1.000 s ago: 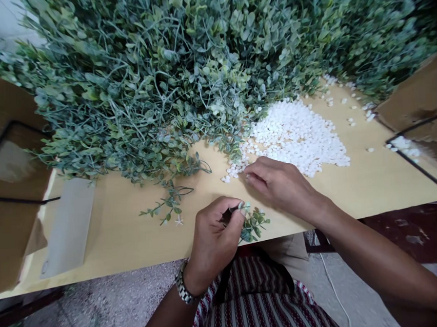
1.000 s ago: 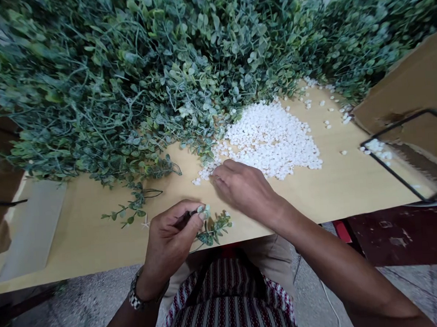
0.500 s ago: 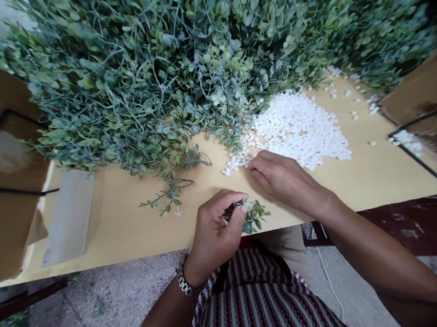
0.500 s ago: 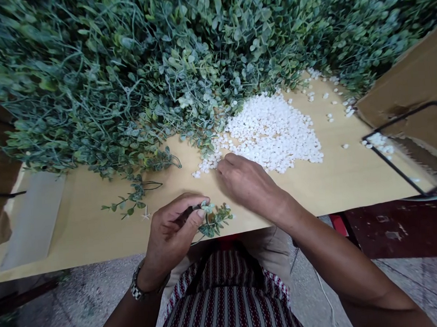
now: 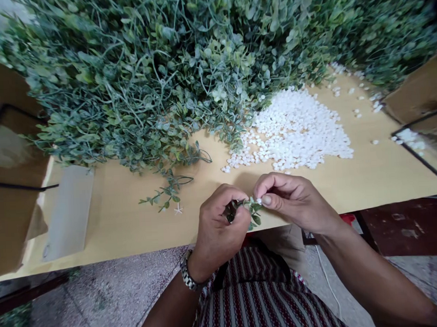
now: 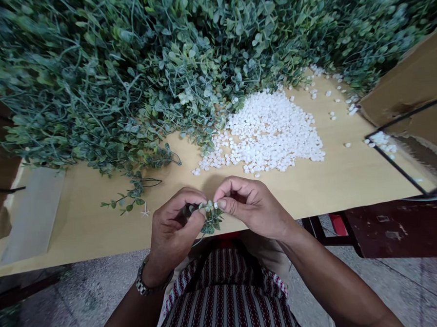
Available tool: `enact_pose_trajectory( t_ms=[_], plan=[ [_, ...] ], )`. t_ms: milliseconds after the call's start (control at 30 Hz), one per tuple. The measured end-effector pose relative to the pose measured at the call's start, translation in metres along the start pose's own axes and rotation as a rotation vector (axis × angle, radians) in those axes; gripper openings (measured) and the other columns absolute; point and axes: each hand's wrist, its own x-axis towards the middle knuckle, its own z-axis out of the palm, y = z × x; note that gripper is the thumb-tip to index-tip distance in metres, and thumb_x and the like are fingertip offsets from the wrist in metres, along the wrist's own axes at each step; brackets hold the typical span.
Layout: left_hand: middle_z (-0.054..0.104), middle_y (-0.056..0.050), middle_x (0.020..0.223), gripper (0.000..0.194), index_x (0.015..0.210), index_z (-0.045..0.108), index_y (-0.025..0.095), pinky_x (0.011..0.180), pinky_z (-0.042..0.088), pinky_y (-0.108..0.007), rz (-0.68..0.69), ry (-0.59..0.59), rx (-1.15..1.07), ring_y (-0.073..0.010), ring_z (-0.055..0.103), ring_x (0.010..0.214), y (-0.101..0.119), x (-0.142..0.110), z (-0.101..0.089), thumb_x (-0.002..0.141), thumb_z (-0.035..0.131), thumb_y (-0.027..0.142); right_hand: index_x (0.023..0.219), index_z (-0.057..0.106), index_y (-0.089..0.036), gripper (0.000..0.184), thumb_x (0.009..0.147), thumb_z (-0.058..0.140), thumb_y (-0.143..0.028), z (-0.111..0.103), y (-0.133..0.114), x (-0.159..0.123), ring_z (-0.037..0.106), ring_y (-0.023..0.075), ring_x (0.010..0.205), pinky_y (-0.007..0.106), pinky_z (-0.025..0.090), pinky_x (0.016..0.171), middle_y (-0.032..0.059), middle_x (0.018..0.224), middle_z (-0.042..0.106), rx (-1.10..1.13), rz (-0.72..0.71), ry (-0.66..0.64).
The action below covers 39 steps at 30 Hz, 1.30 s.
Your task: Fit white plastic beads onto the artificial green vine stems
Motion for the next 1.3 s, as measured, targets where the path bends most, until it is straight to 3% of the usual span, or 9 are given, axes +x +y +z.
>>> enact_pose_trajectory(
  t_ms=[233,533,700,833,1300],
  plan=[
    [0.058,-0.001,0.073,0.016,0.084,0.06,0.017,0.055,0.045,-0.024,0.025,-0.025,0.056,-0.0109,0.052,0.062,0.0,-0.001,0.002,0.074,0.052,0.007,0.077,0.062,-0.018,0.019,0.079,0.065,-0.036,0.002,0.012,-0.003,0.048,0.0123,0.064,0.024,0.039,0.052,0.0006,0.067,0.054,0.077,-0.007,0.058],
    [0.053,0.0,0.07,0.015,0.075,0.057,0.017,0.057,0.042,-0.024,0.074,-0.005,0.033,-0.011,0.051,0.064,0.002,-0.001,0.003,0.074,0.049,0.004,0.076,0.062,-0.019,0.015,0.08,0.065,-0.034,0.002,0.013,-0.004,0.049,0.0121,0.065,0.024,0.038,0.055,-0.0006,0.067,0.053,0.083,-0.014,0.041],
    [0.054,-0.001,0.074,0.012,0.081,0.058,0.016,0.059,0.043,-0.025,0.077,-0.045,0.022,-0.0121,0.052,0.068,0.003,-0.002,0.002,0.076,0.053,0.006,0.077,0.062,-0.019,0.014,0.08,0.065,-0.032,0.001,0.015,-0.005,0.049,0.0121,0.064,0.024,0.038,0.056,-0.0002,0.068,0.055,0.081,-0.016,0.045],
    [0.056,-0.003,0.079,0.016,0.088,0.058,0.015,0.063,0.044,-0.025,0.12,-0.083,0.039,-0.0126,0.053,0.072,0.0,-0.003,0.002,0.076,0.054,0.005,0.078,0.063,-0.02,0.009,0.08,0.065,-0.029,0.001,0.019,-0.005,0.05,0.0117,0.065,0.025,0.039,0.059,-0.0004,0.07,0.057,0.121,-0.041,0.062],
    [0.059,-0.004,0.079,0.018,0.087,0.058,0.014,0.065,0.048,-0.023,0.3,-0.04,0.052,-0.0116,0.056,0.074,-0.002,-0.004,0.006,0.078,0.051,0.0,0.078,0.065,-0.02,0.005,0.08,0.066,-0.025,0.001,0.021,-0.007,0.053,0.0121,0.068,0.026,0.041,0.063,0.0007,0.073,0.06,0.171,-0.08,0.015]
  ],
)
